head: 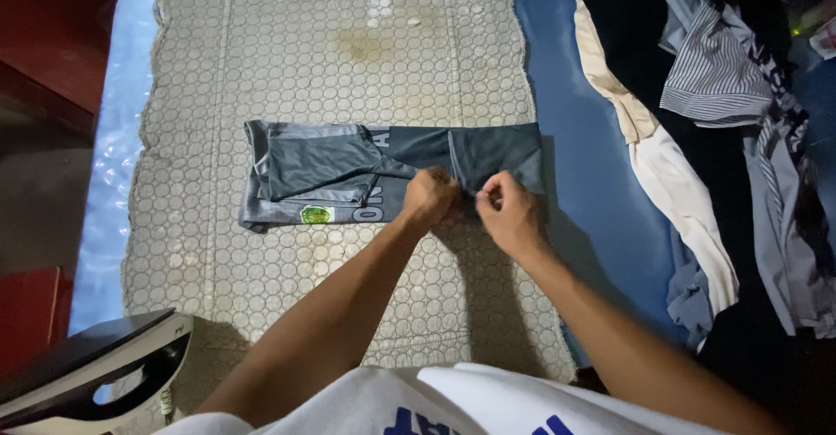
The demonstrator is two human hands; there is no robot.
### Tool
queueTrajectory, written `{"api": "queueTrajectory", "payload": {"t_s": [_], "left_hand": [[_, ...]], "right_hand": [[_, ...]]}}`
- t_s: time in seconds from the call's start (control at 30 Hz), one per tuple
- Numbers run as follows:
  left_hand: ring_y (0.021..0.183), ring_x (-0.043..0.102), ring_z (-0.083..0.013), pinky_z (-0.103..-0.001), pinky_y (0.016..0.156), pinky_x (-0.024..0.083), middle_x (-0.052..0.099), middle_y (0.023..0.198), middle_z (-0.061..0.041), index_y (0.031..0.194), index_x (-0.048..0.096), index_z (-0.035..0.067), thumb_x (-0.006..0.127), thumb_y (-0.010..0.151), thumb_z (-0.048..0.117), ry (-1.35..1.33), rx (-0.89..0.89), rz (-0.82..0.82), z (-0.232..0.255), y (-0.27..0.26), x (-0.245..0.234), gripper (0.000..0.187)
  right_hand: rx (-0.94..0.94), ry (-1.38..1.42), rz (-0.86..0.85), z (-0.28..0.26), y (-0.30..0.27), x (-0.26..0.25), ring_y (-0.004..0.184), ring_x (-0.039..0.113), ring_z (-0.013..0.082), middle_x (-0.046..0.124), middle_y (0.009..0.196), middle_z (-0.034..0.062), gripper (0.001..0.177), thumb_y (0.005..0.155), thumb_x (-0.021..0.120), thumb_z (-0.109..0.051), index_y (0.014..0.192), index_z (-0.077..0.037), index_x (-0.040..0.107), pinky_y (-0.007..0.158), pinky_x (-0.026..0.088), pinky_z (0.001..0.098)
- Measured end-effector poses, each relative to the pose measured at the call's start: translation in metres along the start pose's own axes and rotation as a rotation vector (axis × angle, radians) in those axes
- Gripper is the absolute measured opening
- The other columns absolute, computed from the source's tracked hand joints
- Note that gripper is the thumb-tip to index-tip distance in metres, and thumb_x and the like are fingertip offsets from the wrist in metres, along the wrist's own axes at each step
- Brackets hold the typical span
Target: The user folds a grey t-shirt on a bed and then picks up an iron.
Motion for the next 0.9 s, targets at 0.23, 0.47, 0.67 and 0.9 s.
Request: {"api": "queueTrajectory", "payload": {"t_s": [0.23, 0.47, 0.67, 0.9], "left_hand": [[0.076, 0.079, -0.0271, -0.040, 0.067, 0.064, 0.079, 0.089, -0.013, 0.100, 0.075, 0.007, 0.065, 0.089, 0.024, 0.149, -0.070, 0.021, 0.044, -0.044, -0.024, 0.022], [0.106, 0.070, -0.0384, -0.048, 0.088, 0.057, 0.074, 0.109, -0.017, 0.106, 0.076, 0.015, 0.069, 0.086, 0.035, 0.459, 0.088, 0.164, 0.066, -0.008, -0.040, 0.029], [0.102, 0.072, -0.0404, -0.048, 0.086, 0.058, 0.074, 0.106, -0.023, 0.107, 0.073, 0.009, 0.066, 0.092, 0.036, 0.438, 0.090, 0.091, 0.058, 0.017, -0.032, 0.031], [0.094, 0.072, -0.0389, -0.048, 0.080, 0.057, 0.075, 0.097, -0.021, 0.099, 0.075, 0.006, 0.070, 0.085, 0.033, 0.407, 0.279, 0.156, 0.060, -0.010, -0.033, 0.030]], "right_hand": [[-0.097, -0.399, -0.183, -0.055, -0.018, 0.003, 0.116, 0.057, 0.0390, 0.056, 0.124, 0.0175, 0.049, 0.082, 0.078, -0.015, 0.124, -0.011, 0.053, 0.094, 0.049, 0.0494], [-0.115, -0.405, -0.211, -0.038, -0.026, 0.008, 0.120, 0.052, 0.0424, 0.050, 0.132, 0.0207, 0.056, 0.082, 0.067, 0.000, 0.133, -0.007, 0.046, 0.095, 0.046, 0.0540], [-0.213, -0.198, -0.078, -0.026, -0.022, 0.007, 0.100, 0.063, 0.0410, 0.061, 0.111, 0.0200, 0.025, 0.089, 0.065, -0.002, 0.111, -0.002, 0.054, 0.083, 0.052, 0.0509], [-0.367, -0.197, -0.109, -0.013, -0.004, 0.022, 0.090, 0.066, 0.0393, 0.065, 0.096, 0.0191, 0.019, 0.089, 0.067, -0.007, 0.105, -0.003, 0.057, 0.076, 0.054, 0.0467]]}}
Point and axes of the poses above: each hand's wrist, its own y-axis towards the middle knuckle, its own x-axis out of the palm, z = x × y, the point moved 8 cm from there along y, towards the middle knuckle
